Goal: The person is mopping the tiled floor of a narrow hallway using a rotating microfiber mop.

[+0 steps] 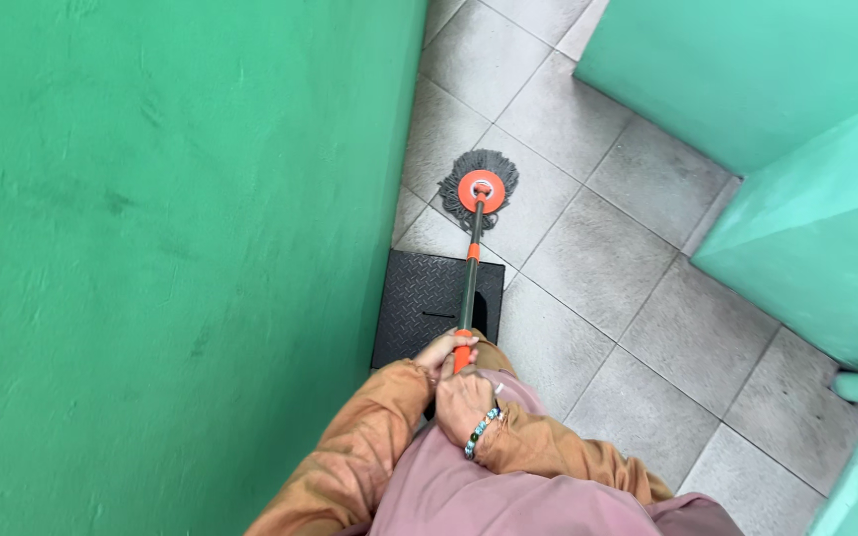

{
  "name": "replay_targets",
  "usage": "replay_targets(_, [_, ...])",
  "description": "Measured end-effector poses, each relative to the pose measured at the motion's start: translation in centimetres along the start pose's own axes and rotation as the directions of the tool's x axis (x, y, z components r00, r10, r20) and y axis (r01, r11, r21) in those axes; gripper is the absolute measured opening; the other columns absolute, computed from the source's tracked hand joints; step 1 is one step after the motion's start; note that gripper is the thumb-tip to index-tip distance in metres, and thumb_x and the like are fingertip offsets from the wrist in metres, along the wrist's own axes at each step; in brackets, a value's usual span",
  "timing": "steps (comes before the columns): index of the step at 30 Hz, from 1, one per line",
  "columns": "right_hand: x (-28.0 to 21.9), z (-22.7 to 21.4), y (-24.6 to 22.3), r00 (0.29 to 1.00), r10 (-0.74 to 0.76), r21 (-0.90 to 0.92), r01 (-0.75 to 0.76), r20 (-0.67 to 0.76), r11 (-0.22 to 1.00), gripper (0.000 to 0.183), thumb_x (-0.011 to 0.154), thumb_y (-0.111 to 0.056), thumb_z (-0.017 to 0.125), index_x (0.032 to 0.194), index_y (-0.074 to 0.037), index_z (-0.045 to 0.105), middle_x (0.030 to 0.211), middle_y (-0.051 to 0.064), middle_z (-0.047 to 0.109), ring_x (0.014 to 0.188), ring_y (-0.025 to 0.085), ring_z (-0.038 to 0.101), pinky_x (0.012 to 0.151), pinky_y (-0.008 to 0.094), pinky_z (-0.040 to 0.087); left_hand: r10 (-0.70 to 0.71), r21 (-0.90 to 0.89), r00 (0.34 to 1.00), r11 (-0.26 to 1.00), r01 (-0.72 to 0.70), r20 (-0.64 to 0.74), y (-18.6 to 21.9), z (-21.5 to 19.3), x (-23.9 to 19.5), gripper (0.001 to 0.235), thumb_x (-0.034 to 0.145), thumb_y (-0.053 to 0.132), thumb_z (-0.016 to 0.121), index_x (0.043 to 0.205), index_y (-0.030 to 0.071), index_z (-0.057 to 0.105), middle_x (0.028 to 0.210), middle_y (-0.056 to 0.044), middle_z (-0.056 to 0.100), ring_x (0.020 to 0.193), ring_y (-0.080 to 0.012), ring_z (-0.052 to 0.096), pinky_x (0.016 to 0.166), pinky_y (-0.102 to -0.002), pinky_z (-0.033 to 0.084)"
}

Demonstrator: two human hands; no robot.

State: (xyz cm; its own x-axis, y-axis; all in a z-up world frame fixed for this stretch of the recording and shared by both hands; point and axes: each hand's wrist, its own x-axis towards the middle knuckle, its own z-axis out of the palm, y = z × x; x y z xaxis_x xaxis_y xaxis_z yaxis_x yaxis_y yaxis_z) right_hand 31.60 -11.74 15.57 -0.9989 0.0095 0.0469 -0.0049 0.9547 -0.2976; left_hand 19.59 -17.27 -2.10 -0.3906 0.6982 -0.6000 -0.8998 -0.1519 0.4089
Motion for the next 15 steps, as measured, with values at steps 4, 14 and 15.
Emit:
replay_targets(4, [-0.8,1.1,2.1,0.985,0.099,-0.047,-0.094,0.139,0.995,0.02,0.088,-0.015,0.056,0.086,0.0,0.07,0.071,0.019,0.07,0.065,0.034,0.071,0.058,0.049,0.056,0.016,-0.038,1.0,0.999,-0.016,0.014,-1.4,2.1,3.1,0.02,0.097,0.001,0.066,0.106,0.001,0.049,0.086,-0.011,0.061,0.073,-0.0185,0.063,0.068,-0.03,0.058])
replay_targets(14, [4.4,0.7,5.3,0.924,0.339,-0.044,-0.337,0.178,0.94,0.048,0.083,-0.012,0.062,0.128,0.005,0.057,0.095,0.028,0.068,0.074,0.042,0.073,0.064,0.051,0.06,0.043,-0.015,0.996,0.999,-0.044,-0.078,1.3,3.6,7.9,0.018,0.093,0.001,0.066,0.101,0.007,0.051,0.082,-0.007,0.059,0.068,-0.0148,0.059,0.06,-0.031,0.054])
replay_targets(15, [5.4,1.0,6.1,0.925,0.341,-0.038,-0.34,0.167,0.94,0.05,0.084,-0.013,0.062,0.131,0.004,0.056,0.096,0.028,0.068,0.075,0.042,0.073,0.064,0.052,0.06,0.078,0.055,0.993,0.996,-0.073,-0.09,2.1,3.9,8.8,0.019,0.093,0.002,0.067,0.103,0.006,0.052,0.082,-0.007,0.059,0.068,-0.015,0.06,0.059,-0.032,0.054])
